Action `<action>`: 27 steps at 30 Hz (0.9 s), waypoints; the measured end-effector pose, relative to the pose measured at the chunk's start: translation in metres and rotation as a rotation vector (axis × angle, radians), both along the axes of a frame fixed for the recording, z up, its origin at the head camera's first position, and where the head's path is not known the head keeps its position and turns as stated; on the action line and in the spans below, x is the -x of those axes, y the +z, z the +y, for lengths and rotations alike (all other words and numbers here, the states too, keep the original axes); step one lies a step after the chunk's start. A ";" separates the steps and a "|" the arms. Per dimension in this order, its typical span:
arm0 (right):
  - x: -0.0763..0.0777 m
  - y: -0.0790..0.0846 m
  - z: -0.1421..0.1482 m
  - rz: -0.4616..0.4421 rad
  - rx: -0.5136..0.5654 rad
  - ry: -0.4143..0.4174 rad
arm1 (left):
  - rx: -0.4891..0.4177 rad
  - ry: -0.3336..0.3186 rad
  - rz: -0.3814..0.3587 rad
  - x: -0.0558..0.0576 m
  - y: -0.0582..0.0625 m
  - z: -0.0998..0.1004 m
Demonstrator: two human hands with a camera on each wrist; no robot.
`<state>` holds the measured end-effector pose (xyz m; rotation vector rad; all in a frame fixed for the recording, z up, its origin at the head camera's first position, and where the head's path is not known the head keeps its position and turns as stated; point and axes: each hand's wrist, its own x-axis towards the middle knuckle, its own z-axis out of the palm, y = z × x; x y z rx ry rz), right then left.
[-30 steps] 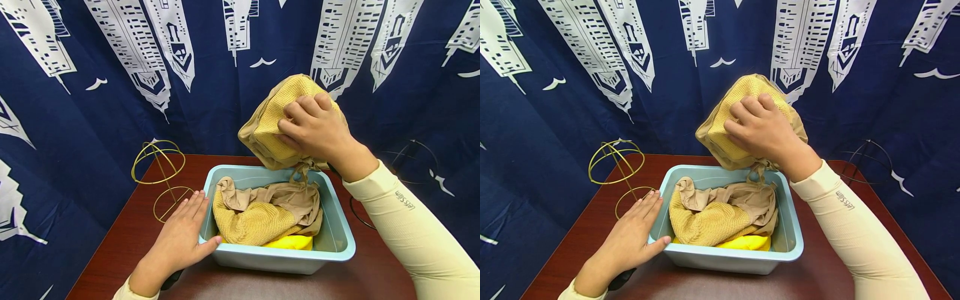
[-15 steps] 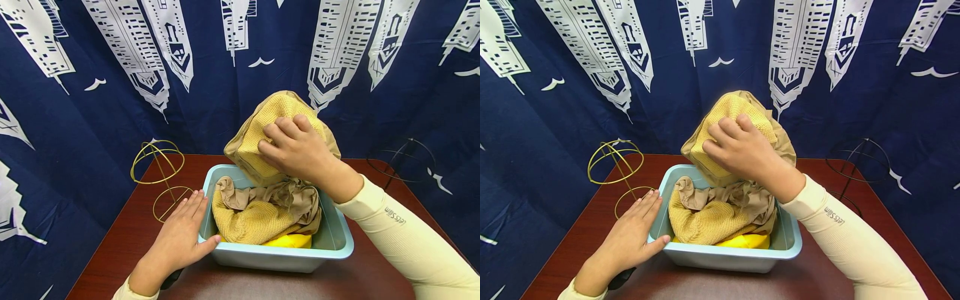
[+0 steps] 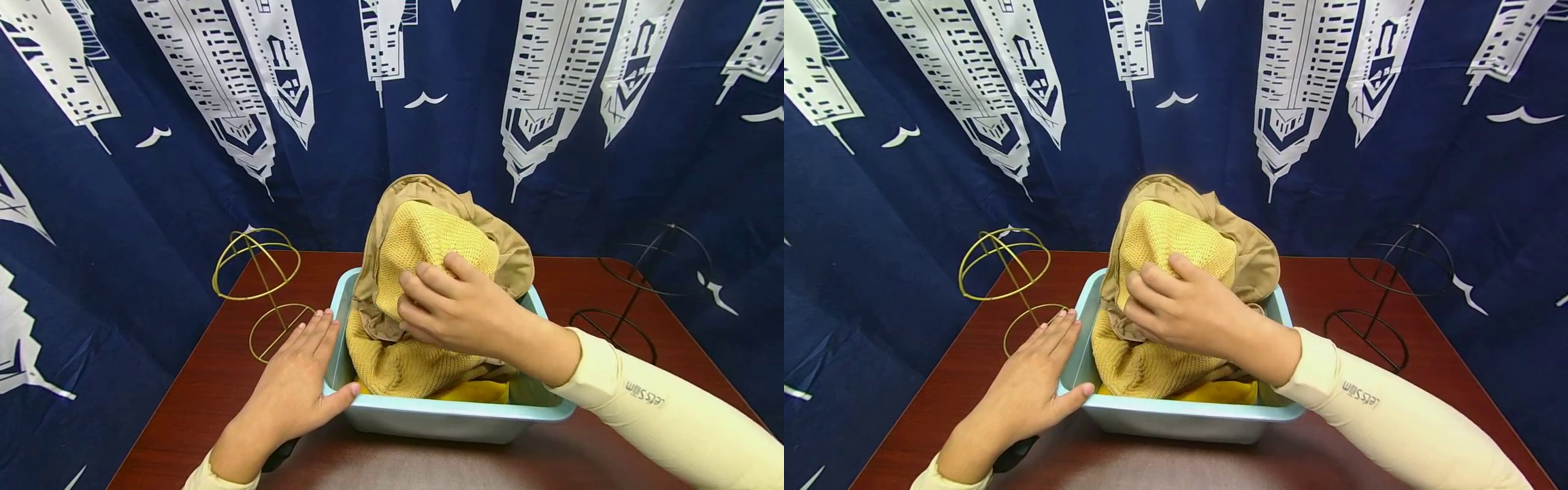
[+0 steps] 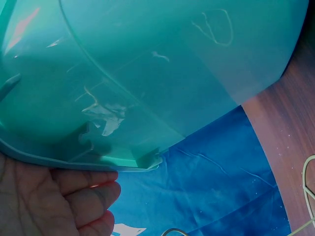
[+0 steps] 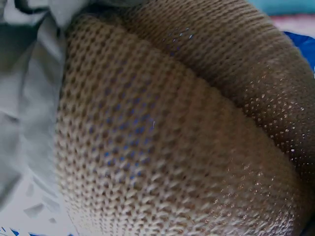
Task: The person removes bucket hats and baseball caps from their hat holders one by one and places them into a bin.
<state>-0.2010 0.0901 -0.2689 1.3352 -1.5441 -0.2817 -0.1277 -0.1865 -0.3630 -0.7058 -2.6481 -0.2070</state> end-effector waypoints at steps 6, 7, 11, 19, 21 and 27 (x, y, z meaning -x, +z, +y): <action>-0.008 0.001 0.005 -0.061 -0.001 0.082 | 0.005 0.004 -0.014 0.000 0.001 0.001; -0.009 0.003 0.006 -0.072 0.006 0.096 | 0.007 0.005 -0.017 0.000 0.001 0.001; -0.013 0.013 0.011 -0.148 0.029 0.104 | 0.008 0.008 -0.022 -0.001 0.001 0.001; -0.021 0.031 0.021 -0.353 -0.007 -0.031 | -0.003 0.004 -0.015 -0.001 0.000 0.000; -0.021 0.034 0.022 -0.387 -0.011 -0.048 | -0.005 0.003 -0.010 0.000 0.000 0.000; -0.014 0.038 0.027 -0.469 -0.023 -0.061 | -0.004 -0.002 -0.005 0.000 -0.001 0.000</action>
